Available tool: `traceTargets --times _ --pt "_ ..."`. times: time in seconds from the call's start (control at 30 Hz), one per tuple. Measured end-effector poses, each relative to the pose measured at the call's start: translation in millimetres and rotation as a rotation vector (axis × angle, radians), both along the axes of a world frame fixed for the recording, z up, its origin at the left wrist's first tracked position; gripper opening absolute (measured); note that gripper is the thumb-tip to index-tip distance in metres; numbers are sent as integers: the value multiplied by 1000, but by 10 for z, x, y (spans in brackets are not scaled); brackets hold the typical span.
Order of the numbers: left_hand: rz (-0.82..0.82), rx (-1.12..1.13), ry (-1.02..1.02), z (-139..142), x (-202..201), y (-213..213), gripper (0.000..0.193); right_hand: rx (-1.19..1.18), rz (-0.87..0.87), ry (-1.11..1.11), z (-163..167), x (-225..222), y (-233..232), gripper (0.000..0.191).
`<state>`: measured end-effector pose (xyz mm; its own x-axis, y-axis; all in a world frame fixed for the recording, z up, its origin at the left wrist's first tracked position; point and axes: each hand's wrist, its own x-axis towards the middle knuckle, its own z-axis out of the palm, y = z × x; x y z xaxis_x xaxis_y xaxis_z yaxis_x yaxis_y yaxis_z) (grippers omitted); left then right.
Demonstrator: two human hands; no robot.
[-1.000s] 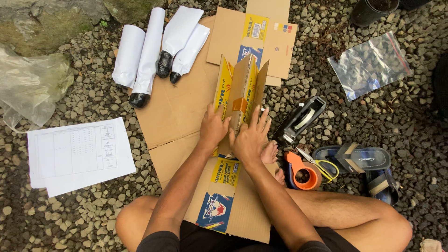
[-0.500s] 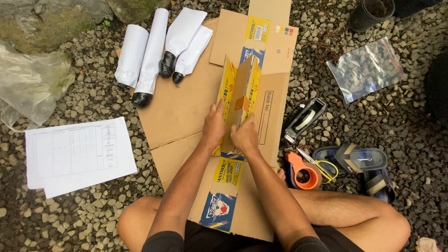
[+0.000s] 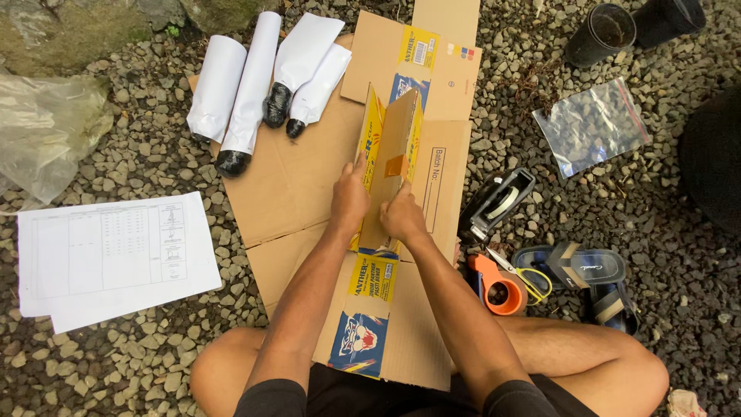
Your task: The person assembles a cardboard box by folding flaps, applying tape with a handheld dispenser, and cutting excess cardboard with scissors. The person then places a rolled white item inside the box and continues to secure the box with tape.
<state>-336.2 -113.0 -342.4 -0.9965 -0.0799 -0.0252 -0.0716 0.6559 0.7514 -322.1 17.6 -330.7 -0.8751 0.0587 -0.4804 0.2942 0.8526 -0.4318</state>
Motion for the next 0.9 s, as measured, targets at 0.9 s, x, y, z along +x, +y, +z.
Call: traceTargets --times 0.9 --pt "-170 330 -143 -316 -182 783 65 135 -225 464 -388 456 1237 79"
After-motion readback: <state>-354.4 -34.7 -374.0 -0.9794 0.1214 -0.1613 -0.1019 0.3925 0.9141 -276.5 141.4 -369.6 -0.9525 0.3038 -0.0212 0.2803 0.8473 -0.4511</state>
